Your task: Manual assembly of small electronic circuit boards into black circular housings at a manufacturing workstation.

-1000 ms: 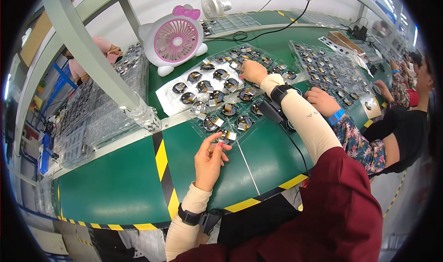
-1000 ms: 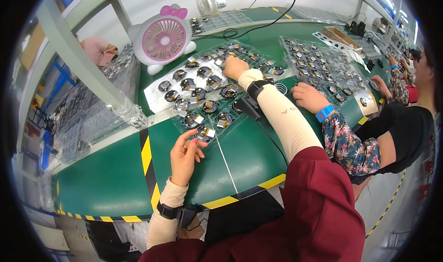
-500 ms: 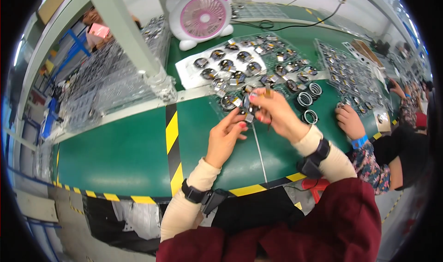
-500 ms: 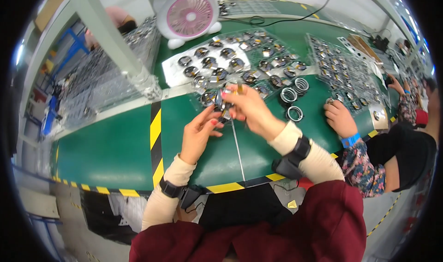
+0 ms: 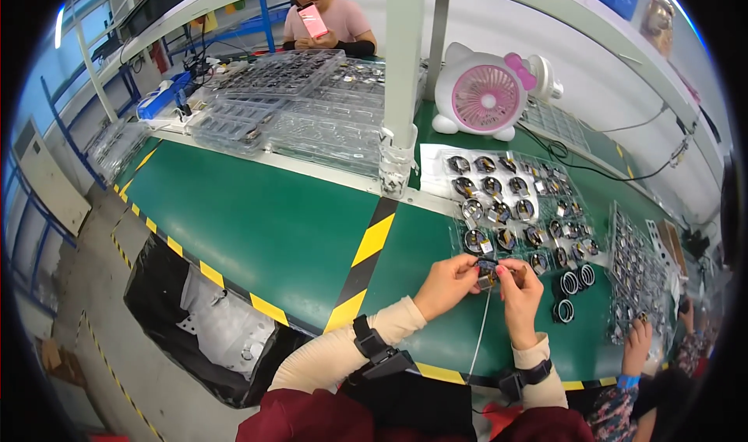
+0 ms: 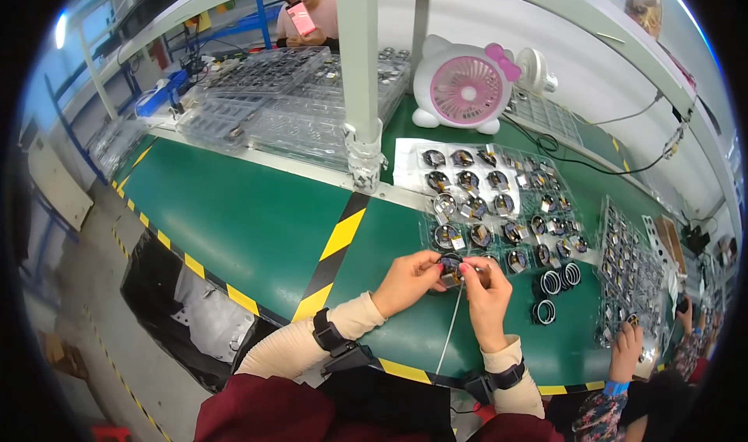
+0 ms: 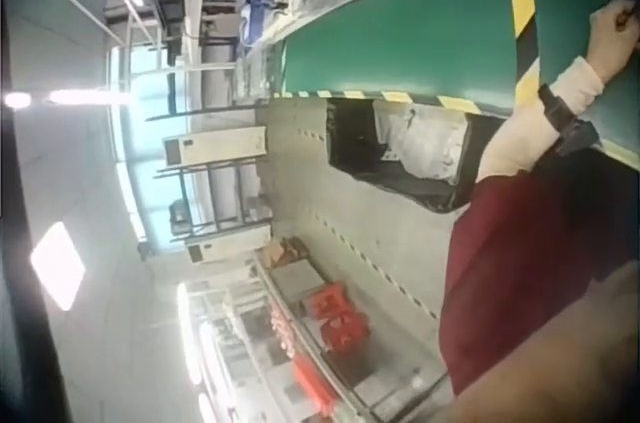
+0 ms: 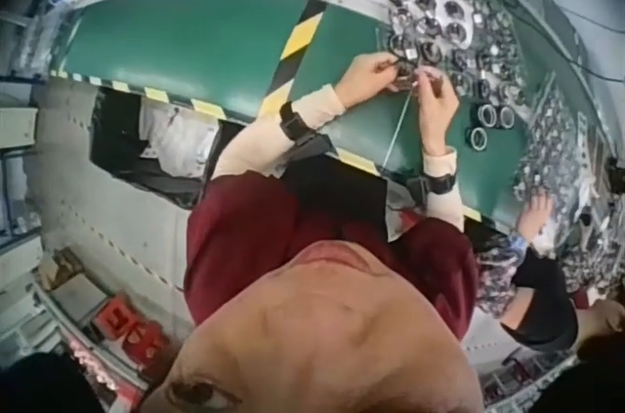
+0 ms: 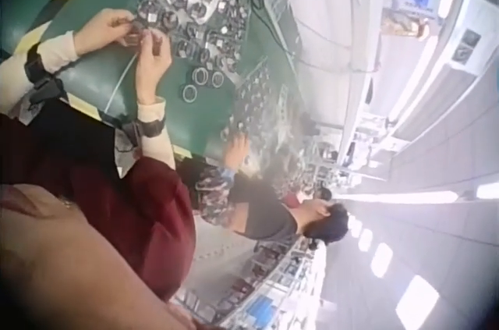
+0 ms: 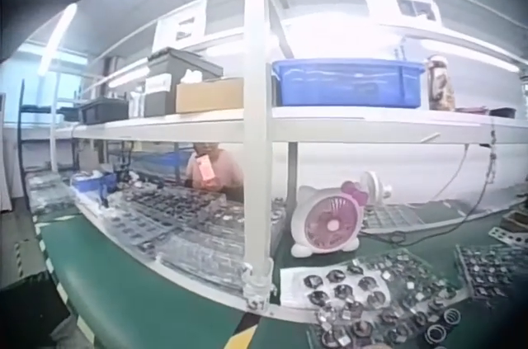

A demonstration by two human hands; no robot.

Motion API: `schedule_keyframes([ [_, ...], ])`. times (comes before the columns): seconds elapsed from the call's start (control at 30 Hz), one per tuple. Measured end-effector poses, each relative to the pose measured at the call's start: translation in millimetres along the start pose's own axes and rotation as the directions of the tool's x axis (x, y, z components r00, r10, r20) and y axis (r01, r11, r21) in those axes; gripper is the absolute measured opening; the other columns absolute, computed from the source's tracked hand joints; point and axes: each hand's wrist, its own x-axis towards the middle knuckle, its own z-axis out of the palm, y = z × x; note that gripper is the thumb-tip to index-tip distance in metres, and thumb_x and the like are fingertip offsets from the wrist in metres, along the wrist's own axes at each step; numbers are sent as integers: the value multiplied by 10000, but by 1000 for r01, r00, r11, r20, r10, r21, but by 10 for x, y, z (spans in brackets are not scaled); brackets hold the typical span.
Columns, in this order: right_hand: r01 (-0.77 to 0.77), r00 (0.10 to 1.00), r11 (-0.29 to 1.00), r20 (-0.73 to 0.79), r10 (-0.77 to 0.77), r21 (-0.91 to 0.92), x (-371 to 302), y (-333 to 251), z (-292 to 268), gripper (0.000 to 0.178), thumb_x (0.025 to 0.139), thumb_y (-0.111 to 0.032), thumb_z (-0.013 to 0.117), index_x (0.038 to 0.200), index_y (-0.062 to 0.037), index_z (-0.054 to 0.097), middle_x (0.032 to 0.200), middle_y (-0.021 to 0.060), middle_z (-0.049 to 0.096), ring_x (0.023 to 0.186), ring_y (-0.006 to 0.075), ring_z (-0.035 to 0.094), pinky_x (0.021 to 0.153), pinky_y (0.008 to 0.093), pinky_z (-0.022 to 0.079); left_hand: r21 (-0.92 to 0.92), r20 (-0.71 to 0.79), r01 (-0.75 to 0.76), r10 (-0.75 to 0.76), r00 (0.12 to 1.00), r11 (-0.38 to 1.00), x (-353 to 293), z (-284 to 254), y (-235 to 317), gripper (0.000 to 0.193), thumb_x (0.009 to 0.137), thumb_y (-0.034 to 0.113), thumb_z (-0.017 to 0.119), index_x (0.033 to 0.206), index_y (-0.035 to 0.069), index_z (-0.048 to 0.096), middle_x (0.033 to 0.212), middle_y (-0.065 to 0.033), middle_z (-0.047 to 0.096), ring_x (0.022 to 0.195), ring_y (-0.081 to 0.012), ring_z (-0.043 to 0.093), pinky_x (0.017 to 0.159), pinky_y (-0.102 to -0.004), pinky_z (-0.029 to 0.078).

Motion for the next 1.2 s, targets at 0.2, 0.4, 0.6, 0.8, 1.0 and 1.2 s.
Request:
schedule_keyframes([
  [0.2,46,998,997,-49,-49,-63,55,28,23,119,792,-14,583,909,6,586,757,-1,536,536,17,406,415,163,290,-23,-11,15,-16,1000,1000,15,23,-25,216,840,58,506,1016,-64,533,794,-71,613,658,-104,594,585,-218,494],
  [0.4,406,898,827,4,-439,-389,-4,11,30,119,748,26,605,865,6,606,811,66,567,576,88,491,461,190,372,-23,18,42,-42,999,999,-67,46,33,226,850,51,483,1041,-57,533,840,-80,607,701,-121,608,629,-223,503],
  [0.6,536,816,682,98,-570,-497,8,79,-1,104,727,32,613,825,3,603,862,126,584,693,195,585,573,234,454,-150,-66,103,-113,991,983,-5,78,-8,204,853,43,472,1015,-55,546,847,-82,606,696,-144,611,644,-235,506],
  [0.8,-45,997,982,-49,55,181,53,-89,72,133,793,-19,573,922,11,583,808,61,594,554,75,494,471,180,380,-46,-99,60,-64,993,997,78,53,222,196,862,53,468,1007,-47,556,890,-84,603,722,-120,590,639,-251,516],
  [1.0,-177,984,975,-7,179,138,87,122,-64,142,798,-51,591,925,11,583,688,-6,560,499,20,424,437,162,326,-251,36,155,-151,988,955,104,54,140,234,886,131,452,985,-55,554,933,-109,593,797,-158,592,686,-312,528],
  [1.2,-226,974,954,10,228,197,0,65,-22,122,792,-40,593,896,21,578,641,-7,538,481,26,415,427,163,306,-363,87,246,-230,969,899,21,1,150,275,899,174,430,993,-58,547,933,-118,591,794,-173,594,715,-337,525],
])
